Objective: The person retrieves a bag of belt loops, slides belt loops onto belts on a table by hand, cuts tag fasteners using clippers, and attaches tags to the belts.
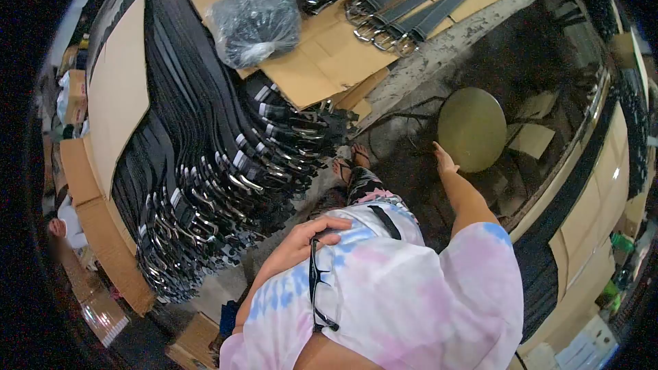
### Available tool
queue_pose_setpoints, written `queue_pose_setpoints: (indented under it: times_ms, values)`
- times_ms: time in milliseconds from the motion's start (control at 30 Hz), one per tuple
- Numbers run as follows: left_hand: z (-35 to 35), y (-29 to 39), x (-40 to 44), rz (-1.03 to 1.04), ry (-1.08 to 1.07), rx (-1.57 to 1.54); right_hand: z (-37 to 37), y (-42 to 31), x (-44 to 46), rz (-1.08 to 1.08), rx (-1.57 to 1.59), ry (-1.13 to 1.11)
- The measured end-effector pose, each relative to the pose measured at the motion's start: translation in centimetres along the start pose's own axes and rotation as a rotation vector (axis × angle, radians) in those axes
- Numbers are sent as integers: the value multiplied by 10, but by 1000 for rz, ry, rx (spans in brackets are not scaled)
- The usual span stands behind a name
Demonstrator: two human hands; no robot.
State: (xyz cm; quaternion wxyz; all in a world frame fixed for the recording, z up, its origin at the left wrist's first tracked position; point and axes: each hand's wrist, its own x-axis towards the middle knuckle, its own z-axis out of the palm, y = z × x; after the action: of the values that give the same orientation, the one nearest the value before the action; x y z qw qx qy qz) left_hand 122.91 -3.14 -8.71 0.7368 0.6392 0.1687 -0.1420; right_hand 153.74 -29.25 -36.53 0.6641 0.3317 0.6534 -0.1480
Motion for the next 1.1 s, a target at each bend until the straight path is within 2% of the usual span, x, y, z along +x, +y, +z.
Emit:
queue_pose_setpoints:
  times_ms: [100, 167, 200, 300, 367, 500, 600, 633, 700, 733, 767, 833, 900, 967, 1033, 1100]
  values:
    - [-3, -8, -10, 24, 9, 6, -4, -5, 5, 39, 20, 3]
    - [-2, -11, -15, 64, 13, 22, -22, 9, -15, -67, 59, -57]
    - [-1, -11, -17, 80, 12, -8, -20, 5, -7, -50, 44, -58]
    - [0, -4, -17, 101, 8, -144, -14, -17, 15, 45, 76, 47]
    - [-3, 4, -14, 86, -21, -66, -31, -14, 11, -87, 157, 105]
    - [-6, 14, -5, 130, -13, -133, -37, -12, 20, -94, 299, 123]
    - [-10, 19, 9, 164, 33, -193, -37, 22, -7, -66, 735, 638]
    - [-12, 19, 15, 200, 52, -230, -33, 33, -3, -71, 712, 644]
    - [-18, 26, 27, 246, 118, -267, -33, 71, -2, 96, 1111, 612]
    - [-22, 33, 37, 215, 133, -285, -40, 107, -18, 34, 1283, 569]
    - [-24, 40, 47, 182, 148, -309, -50, 146, -44, 13, 1245, 584]
    - [-29, 55, 68, 183, 227, -363, -78, 223, -103, -330, 1489, 556]
    - [-39, 75, 87, 271, 321, -448, -104, 282, -142, -452, 1613, 702]
    - [-51, 84, 108, 307, 545, -485, -143, 334, -186, -371, 1618, 1147]
    - [-72, 91, 127, 327, 856, -143, -172, 371, -180, -158, 1564, 1553]
    - [-94, 120, 137, 359, 1132, 201, -205, 400, -180, -173, 1567, 1739]
